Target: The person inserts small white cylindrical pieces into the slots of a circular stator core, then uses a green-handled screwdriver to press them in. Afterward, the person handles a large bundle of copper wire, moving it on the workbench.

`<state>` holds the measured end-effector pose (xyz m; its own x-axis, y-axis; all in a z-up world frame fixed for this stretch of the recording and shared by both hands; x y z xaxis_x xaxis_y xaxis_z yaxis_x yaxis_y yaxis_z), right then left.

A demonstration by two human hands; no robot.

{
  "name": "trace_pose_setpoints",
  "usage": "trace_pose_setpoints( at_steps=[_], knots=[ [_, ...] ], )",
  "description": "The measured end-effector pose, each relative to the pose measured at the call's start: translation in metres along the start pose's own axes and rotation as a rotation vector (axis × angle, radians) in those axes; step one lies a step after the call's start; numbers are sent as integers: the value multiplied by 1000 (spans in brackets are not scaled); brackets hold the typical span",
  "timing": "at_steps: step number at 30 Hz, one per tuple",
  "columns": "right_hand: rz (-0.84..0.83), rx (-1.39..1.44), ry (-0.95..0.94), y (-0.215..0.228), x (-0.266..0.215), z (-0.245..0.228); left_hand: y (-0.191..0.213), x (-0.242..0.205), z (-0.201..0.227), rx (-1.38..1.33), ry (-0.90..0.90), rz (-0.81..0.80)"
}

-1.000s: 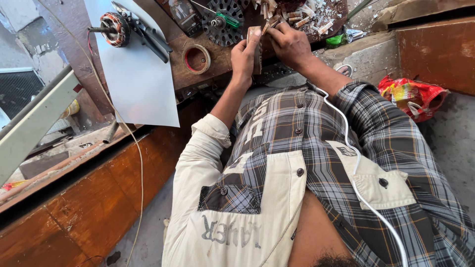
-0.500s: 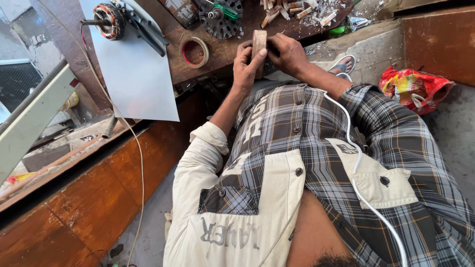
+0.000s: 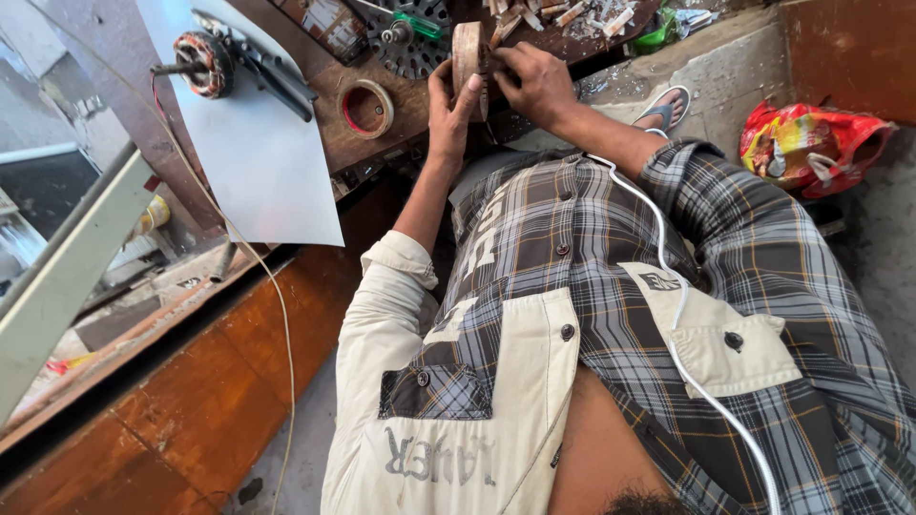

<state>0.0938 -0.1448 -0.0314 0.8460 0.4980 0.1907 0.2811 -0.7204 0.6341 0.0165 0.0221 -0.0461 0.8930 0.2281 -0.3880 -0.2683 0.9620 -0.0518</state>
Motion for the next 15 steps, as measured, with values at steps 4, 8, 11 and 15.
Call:
trace_pose_setpoints(
  at_steps=[4,8,11,15],
  knots=[
    [6,-28,7,-4,7,-1,6,8,3,165,-12,6],
    [50,-19,45,-6,4,-1,9,11,4,251,-130,-11],
    [58,-15,54,-7,4,3,10,14,1,310,-118,37],
    [42,8,69,-11,7,7,10,16,1,310,-120,70]
  ],
)
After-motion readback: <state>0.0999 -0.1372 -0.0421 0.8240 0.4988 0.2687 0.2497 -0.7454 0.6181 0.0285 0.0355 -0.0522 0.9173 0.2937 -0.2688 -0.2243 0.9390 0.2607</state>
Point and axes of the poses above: each hand's wrist, its own x-axis towards the middle knuckle, its own y-axis out of the back of the hand, z = x × y, the point moved 4 cm from there along x, towards the middle knuckle, and after that the axes turned 1 degree about z, right-handed, at the moved point
